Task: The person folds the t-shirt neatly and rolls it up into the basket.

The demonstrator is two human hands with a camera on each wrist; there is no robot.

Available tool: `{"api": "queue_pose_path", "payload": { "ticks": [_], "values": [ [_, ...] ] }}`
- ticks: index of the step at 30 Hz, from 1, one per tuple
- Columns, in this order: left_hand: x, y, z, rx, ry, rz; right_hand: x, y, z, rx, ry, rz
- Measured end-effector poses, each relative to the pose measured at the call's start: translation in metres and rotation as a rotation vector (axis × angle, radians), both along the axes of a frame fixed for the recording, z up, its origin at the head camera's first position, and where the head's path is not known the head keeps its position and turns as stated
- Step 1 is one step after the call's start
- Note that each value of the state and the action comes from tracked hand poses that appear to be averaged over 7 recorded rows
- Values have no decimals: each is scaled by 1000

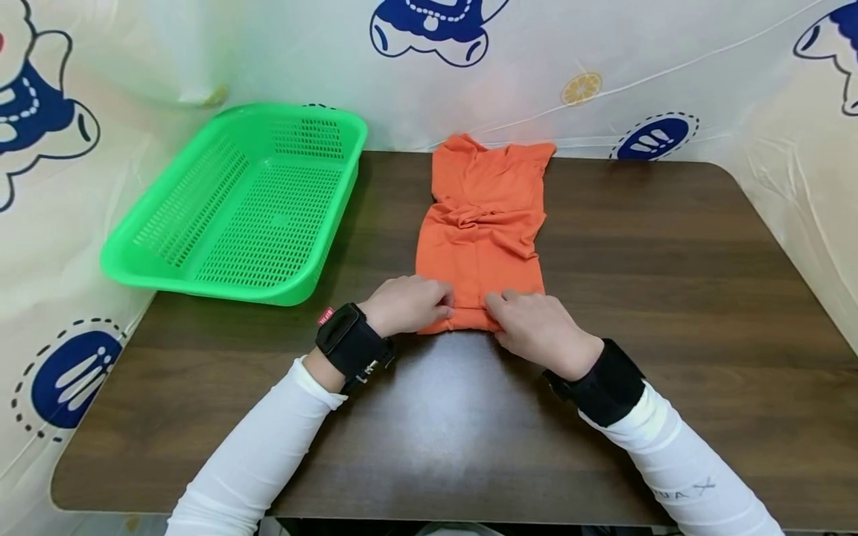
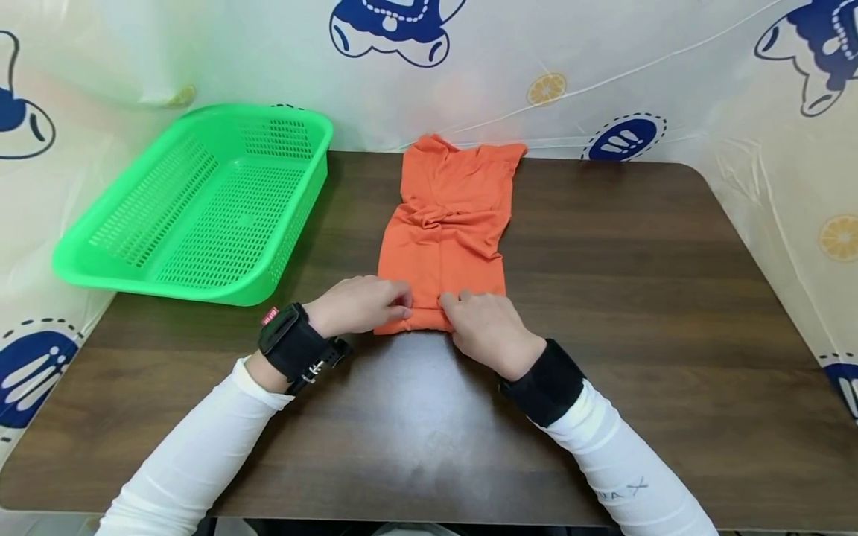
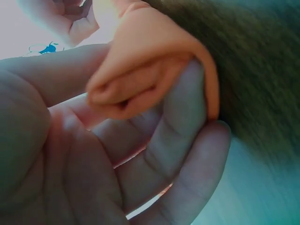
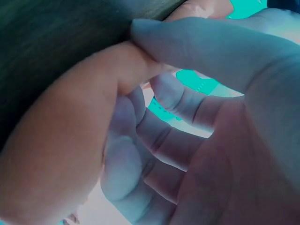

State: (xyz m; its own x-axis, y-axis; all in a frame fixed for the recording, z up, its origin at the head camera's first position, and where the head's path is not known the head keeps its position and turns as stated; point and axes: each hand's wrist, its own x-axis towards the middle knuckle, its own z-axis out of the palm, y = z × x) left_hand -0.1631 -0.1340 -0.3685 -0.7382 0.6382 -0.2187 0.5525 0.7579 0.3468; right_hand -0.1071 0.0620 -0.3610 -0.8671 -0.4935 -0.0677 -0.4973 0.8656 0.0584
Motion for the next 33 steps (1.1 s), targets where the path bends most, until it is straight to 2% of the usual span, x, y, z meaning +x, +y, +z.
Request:
{"api": "queue_pose_path", "payload": {
  "ticks": [8, 12, 15, 20, 24, 26, 29, 33],
  "values": [
    [0, -1, 2, -5, 23, 32, 2, -1, 1, -42, 2, -1],
    [1, 0, 3, -21, 63, 44, 2, 1, 1, -37, 20, 9],
    [4, 2, 2, -1, 141, 12, 2, 2, 0, -36, 18, 22],
    [10, 10, -1, 58, 297, -96, 1, 4, -1, -56, 31, 35],
    [17, 14, 2, 20, 397, -124, 0, 4, -2, -86, 72, 39],
    [20, 15, 4, -17, 421, -136, -1, 4, -3, -96, 84, 37],
    [24, 15, 5, -65, 419, -155, -2, 3, -4, -103, 92, 29],
    [28, 13, 2, -92, 413, -145, -3, 2, -6, -110, 112, 29]
  ]
}}
